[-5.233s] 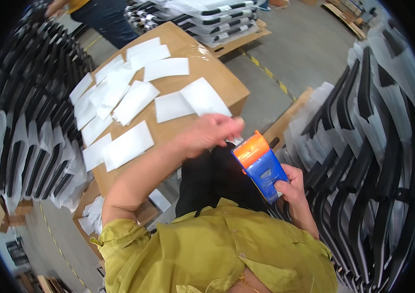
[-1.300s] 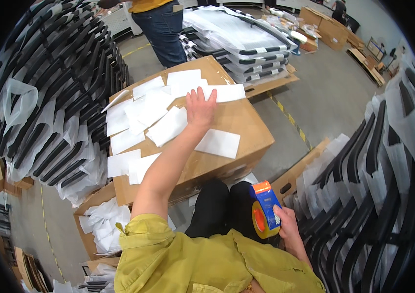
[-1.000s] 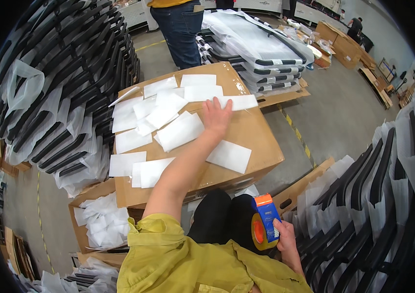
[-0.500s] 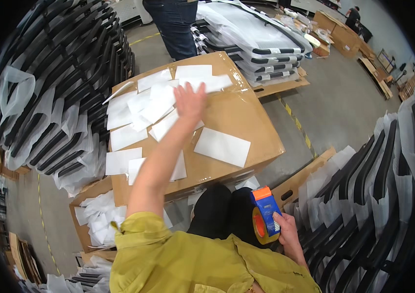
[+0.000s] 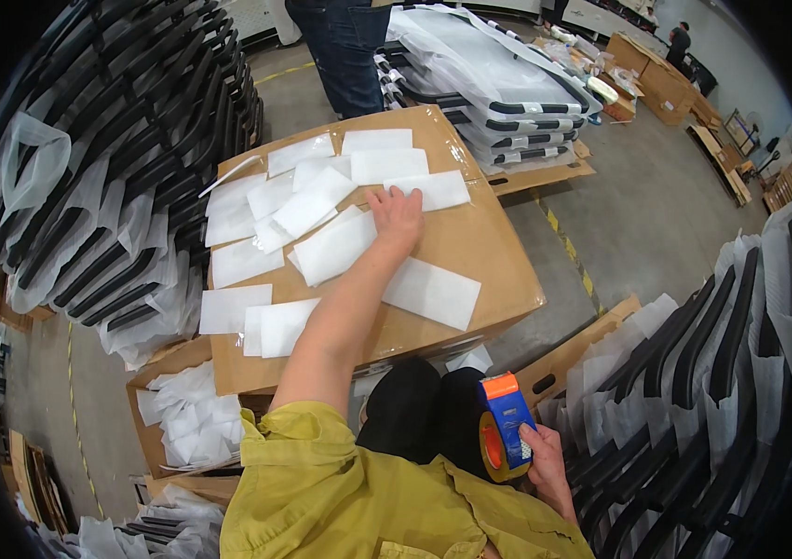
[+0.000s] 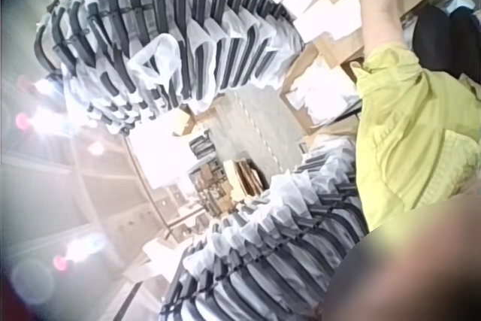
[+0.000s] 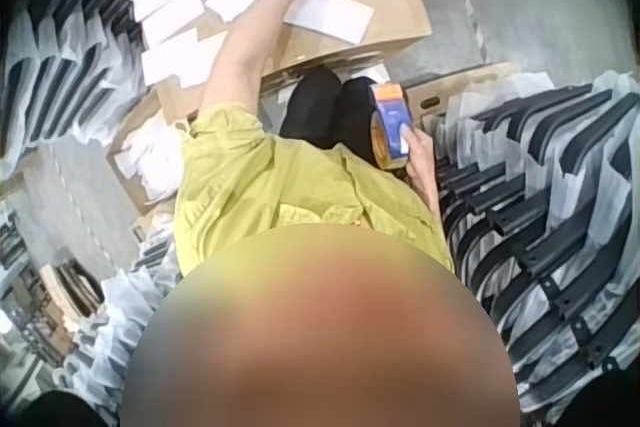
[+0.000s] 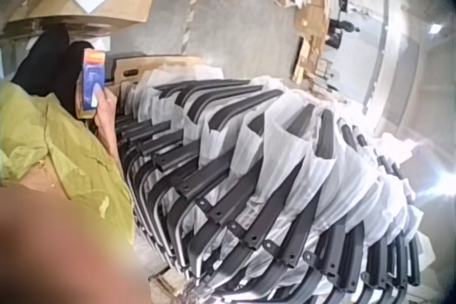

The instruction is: The recorder applies adhesive tape to small white foam pads using a tape dispenser and then attaches the pads to black metal frames at a manufacturing workstation.

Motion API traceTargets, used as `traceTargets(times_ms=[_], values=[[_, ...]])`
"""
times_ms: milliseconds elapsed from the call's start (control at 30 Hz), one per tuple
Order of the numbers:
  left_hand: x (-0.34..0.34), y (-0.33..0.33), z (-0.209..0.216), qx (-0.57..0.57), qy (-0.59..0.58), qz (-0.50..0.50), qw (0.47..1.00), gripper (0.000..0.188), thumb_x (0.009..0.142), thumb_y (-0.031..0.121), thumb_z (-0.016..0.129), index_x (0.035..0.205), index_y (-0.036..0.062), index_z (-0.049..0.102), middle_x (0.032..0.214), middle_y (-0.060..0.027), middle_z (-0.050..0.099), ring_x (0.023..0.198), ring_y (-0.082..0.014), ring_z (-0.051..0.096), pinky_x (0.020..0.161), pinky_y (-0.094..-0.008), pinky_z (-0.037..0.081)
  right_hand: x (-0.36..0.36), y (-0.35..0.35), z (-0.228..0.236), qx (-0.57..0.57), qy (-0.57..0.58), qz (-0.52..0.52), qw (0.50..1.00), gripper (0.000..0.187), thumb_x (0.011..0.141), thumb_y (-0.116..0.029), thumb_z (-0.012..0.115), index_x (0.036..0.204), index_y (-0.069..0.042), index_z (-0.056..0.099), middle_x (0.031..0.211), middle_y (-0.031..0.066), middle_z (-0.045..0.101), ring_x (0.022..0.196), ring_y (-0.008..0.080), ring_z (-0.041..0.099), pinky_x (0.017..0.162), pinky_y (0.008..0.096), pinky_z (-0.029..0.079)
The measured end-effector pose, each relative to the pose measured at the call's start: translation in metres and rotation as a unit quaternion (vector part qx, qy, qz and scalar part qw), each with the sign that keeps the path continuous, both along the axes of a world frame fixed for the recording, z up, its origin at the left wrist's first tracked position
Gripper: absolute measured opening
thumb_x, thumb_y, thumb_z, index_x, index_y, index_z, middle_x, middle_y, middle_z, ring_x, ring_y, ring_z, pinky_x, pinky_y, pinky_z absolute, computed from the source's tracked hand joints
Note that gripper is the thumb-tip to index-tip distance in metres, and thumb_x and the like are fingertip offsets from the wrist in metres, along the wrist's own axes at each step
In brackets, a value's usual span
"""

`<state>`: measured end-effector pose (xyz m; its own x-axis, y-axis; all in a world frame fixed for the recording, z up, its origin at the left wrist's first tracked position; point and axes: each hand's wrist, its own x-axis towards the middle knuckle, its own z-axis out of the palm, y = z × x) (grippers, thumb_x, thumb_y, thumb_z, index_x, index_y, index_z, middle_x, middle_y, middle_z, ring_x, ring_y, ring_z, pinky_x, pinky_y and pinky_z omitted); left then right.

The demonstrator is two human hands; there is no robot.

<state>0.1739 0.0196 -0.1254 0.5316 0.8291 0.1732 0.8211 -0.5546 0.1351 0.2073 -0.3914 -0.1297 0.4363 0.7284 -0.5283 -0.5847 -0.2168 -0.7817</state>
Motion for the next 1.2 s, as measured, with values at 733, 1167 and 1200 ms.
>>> traceTargets(times_ms=[733, 1167, 1200], values=[[-0.066, -0.162, 0.03, 0.051, -0.025, -0.297, 0.953, 0.07, 0.065, 0.046, 0.064, 0.116, 0.0012, 0.042, 0.119, -0.018, 0.041, 0.117, -0.0338, 0.033, 0.096, -0.0526, 0.023, -0.004, -0.014, 0.004, 0.042, -0.018, 0.01, 0.999, 0.029, 0.083, -0.017, 0.052, 0.097, 0.008, 0.055, 0.085, 0.0108, 0.062, 0.07, 0.0129, 0.06, 0.065, 0.0231, 0.048], [-0.084, -0.185, 0.049, 0.164, -0.036, -0.279, 0.945, 0.042, 0.07, 0.006, 0.05, 0.112, 0.0051, 0.047, 0.115, -0.0134, 0.048, 0.108, -0.0304, 0.043, 0.095, -0.045, 0.028, -0.019, -0.031, 0.015, 0.062, -0.027, 0.008, 0.998, 0.028, 0.083, -0.018, 0.053, 0.096, 0.007, 0.056, 0.086, 0.011, 0.062, 0.07, 0.0124, 0.06, 0.065, 0.0229, 0.048], [-0.089, -0.187, 0.057, 0.167, -0.041, -0.28, 0.944, 0.042, 0.07, 0.006, 0.05, 0.112, 0.0051, 0.047, 0.115, -0.0134, 0.048, 0.108, -0.0304, 0.043, 0.095, -0.045, 0.028, -0.019, -0.032, 0.015, 0.061, -0.029, 0.004, 0.998, 0.028, 0.083, -0.018, 0.053, 0.096, 0.007, 0.056, 0.086, 0.0111, 0.062, 0.07, 0.0124, 0.06, 0.065, 0.0229, 0.048]])
